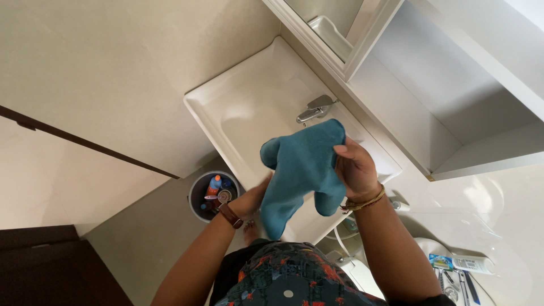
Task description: The person cleans the interior of a white bathroom cabinet using a blue cloth and a spray bottle. They wipe the shelves, fold the cloth, spray the interior, and continue wiping until the surfaces appear clean.
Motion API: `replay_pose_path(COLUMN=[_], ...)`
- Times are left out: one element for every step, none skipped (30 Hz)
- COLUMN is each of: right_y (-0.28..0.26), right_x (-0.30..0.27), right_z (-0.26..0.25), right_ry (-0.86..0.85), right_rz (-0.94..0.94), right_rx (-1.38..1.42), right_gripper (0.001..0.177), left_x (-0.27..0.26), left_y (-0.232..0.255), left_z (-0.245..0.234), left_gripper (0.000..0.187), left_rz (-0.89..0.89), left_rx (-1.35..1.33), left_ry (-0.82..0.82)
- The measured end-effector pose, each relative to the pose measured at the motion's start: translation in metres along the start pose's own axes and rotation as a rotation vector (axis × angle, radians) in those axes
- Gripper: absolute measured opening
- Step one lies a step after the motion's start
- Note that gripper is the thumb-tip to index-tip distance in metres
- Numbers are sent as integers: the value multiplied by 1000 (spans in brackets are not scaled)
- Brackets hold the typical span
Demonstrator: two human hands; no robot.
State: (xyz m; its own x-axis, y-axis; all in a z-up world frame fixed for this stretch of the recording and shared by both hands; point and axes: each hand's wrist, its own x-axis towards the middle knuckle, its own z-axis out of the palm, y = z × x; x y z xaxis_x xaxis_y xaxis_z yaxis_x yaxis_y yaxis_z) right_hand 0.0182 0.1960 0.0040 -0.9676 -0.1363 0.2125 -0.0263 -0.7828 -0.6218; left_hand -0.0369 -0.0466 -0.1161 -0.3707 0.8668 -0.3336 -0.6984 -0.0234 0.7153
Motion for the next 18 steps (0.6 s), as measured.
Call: replay_pose_path(right_y=[0,-1,-2,-4,-7,-11,-15,-18,-22,-25,-29,-32,-35,-39,-45,-51,-57,-59], right_x=[-4,-7,-11,-14,-17,-21,-27,-33,-39,-45,-49,-55,-59,-64,-64,-65,-65,-62], right_z=[-10,-21,-23,-25,-28,-34,-40,-46,-56,-65,-74,-82,-91,-100,-89,-78,-66,-48], right_ry=[-10,-21,-18,-6,7,11,63,115,119,175,230,232,293,354,359,447,534,538], right_rz=[-30,-60,-63,-101,-138,-141,-172,-203,-203,-217,-232,-233,-230,-226,-227,-201,-174,-174], right_rx=[-3,-5,-5,-27,-48,-48,-77,-105,-108,-149,-189,-190,-259,-328,-327,-407,-487,-486], right_gripper=[42,44,44,42,41,41,43,45,45,46,47,47,47,46,46,38,30,30], left_x=[1,1,1,1,2,2,3,3,4,5,5,9,13,18,17,15,13,-6], left_y=[3,6,7,8,10,11,12,12,10,8,9,0,-8,-16,-18,-20,-22,8], left_z=[1,2,3,5,6,7,8,8,10,11,11,-7,-25,-44,-65,-86,-107,-80], left_gripper=[103,97,97,87,78,78,69,60,60,52,46,46,36,25,25,29,34,34], left_rz=[11,22,19,30,40,36,45,53,50,62,74,71,184,296,291,428,566,562], left_rx=[-16,-32,-31,-58,-86,-86,-110,-135,-138,-169,-197,-197,-190,-183,-182,-60,63,63], left_ry=[17,34,32,57,82,80,104,127,124,149,175,173,325,477,477,546,612,612])
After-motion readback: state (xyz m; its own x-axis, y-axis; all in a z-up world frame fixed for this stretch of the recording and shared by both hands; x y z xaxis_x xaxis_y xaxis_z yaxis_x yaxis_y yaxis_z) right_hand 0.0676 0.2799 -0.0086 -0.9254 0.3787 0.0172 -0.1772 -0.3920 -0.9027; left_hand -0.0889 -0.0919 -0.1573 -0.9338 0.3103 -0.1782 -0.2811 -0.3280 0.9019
